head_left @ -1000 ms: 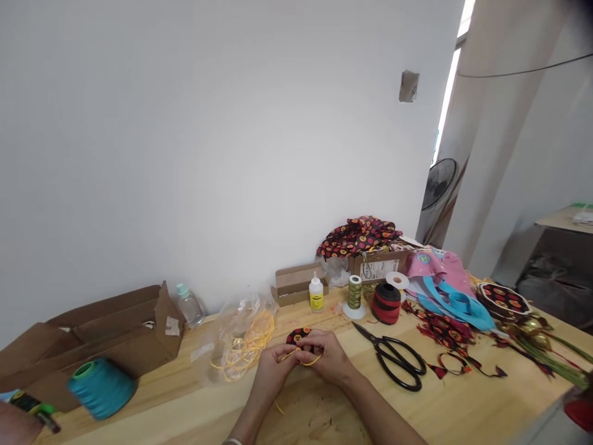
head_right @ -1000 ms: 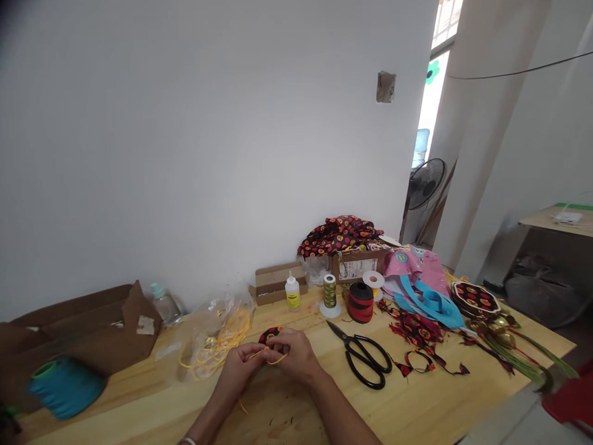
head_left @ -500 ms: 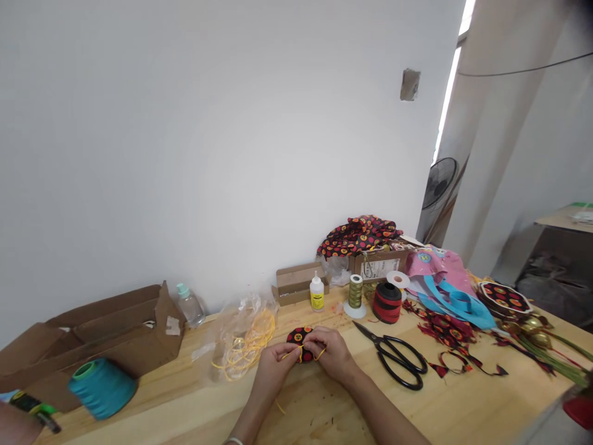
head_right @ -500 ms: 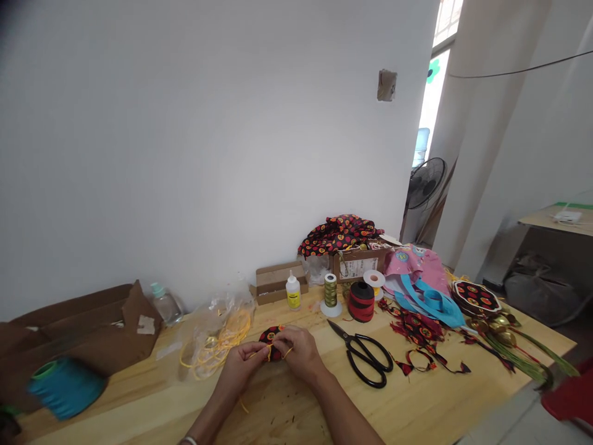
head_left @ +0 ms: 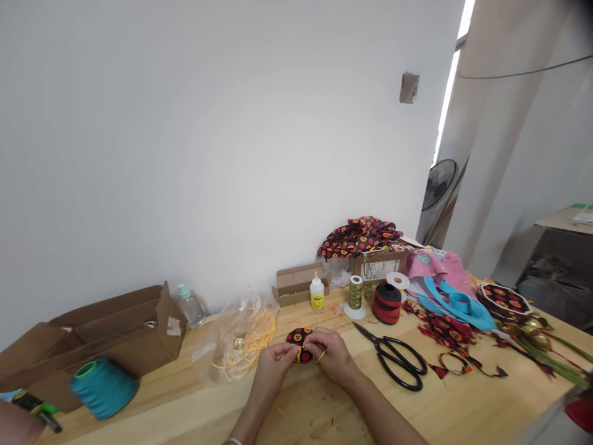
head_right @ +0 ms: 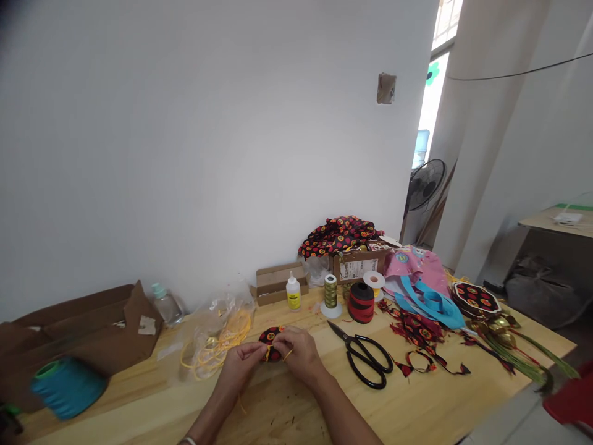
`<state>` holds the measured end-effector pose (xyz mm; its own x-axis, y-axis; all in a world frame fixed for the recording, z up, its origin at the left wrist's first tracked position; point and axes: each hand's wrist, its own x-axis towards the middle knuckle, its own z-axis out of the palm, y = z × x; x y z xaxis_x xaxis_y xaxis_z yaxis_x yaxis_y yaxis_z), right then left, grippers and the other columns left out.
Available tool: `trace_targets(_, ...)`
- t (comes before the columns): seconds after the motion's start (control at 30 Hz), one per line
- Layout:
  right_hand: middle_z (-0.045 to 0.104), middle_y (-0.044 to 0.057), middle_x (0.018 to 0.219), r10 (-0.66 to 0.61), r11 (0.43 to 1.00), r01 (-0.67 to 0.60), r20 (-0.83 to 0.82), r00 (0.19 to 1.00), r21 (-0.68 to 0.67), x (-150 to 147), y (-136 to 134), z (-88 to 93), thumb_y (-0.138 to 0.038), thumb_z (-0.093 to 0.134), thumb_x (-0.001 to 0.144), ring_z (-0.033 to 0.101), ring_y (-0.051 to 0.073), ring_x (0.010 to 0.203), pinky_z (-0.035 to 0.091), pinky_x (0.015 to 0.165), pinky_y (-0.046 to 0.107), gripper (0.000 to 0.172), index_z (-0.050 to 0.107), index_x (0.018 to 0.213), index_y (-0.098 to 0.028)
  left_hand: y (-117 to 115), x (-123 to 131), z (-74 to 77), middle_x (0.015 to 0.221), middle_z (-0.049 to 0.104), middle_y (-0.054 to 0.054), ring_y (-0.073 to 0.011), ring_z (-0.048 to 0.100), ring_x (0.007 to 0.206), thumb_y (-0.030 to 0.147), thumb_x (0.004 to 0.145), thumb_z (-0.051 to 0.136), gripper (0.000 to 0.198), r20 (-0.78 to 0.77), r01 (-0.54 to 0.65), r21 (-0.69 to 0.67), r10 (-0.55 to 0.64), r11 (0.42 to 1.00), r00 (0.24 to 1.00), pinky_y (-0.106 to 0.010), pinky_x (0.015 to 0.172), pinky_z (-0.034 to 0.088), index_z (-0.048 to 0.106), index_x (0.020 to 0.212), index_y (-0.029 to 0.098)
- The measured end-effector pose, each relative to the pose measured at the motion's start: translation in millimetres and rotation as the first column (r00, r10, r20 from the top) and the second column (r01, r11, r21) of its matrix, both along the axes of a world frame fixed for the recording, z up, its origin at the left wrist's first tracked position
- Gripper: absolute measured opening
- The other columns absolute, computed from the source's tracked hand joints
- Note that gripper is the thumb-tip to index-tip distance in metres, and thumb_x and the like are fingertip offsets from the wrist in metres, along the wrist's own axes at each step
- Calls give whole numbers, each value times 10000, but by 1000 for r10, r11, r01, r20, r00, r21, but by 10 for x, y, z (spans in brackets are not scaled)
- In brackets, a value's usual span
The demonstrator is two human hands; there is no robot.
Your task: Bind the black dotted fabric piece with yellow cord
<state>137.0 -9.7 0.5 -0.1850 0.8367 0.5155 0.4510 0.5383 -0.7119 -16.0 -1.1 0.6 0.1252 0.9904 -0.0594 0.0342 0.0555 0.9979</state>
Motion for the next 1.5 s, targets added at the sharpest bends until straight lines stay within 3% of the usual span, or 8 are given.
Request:
trace_targets(0.2, 510, -11, 589, 41, 998, -43, -43, 998, -37, -6, -1, 8, -214, 457, 743, 460, 102, 559, 342, 522, 190, 151, 574, 653, -179, 8, -18, -34, 573, 664, -48, -162, 576, 563, 354, 542, 635, 272, 32, 43, 4, -43, 999, 999, -238, 564, 419, 659, 640, 102)
trace_targets(0.4, 536, -9, 638, -39, 998, 39, 4, 999, -55, 3, -3, 0, -196, 444, 751, 471, 107, 606, 341, 555, 195, 124, 555, 697, -183, -21, -38, -10, 579, 659, -36, -149, 561, 551, 334, 577, 614, 237, -31, 101, 92, -99, 991, 995, -225, 550, 416, 661, 624, 107)
trace_targets(0.67, 541, 3, 674, -41, 999, 41, 18, 999, -7, 8, -34, 35, -173, 441, 757, 484, 117, 652, 355, 588, 210, 119, 549, 712, -188, -35, 14, 25, 703, 670, -62, -167, 579, 626, 294, 508, 663, 258, 5, 63, 50, -63, 997, 998, -248, 613, 438, 664, 705, 126)
trace_targets(1.07, 539, 7, 691, -72, 997, 68, 107, 992, 43, -8, -50, 64, -168, 419, 768, 485, 117, 664, 353, 593, 205, 129, 539, 726, -192, -64, 10, 49, 583, 644, -19, -127, 550, 532, 267, 533, 649, 169, -13, 116, 49, -115, 992, 993, -198, 522, 406, 643, 626, 126)
trace_targets(1.37, 536, 18, 709, -97, 993, 90, 87, 992, 75, 4, -46, 68, -174, 397, 785, 479, 120, 685, 358, 610, 214, 139, 526, 733, -186, -49, 13, 30, 652, 663, -43, -149, 574, 590, 276, 517, 662, 227, 54, 88, 23, -90, 996, 994, -232, 585, 429, 638, 680, 121)
trace_targets(1.5, 534, 23, 690, -71, 991, 67, 33, 997, 118, -3, -38, 45, -180, 399, 783, 478, 124, 670, 370, 602, 222, 141, 530, 730, -183, -46, 29, 38, 561, 645, -21, -128, 556, 517, 283, 503, 668, 211, 53, 27, 8, -28, 1000, 998, -209, 526, 414, 627, 627, 117)
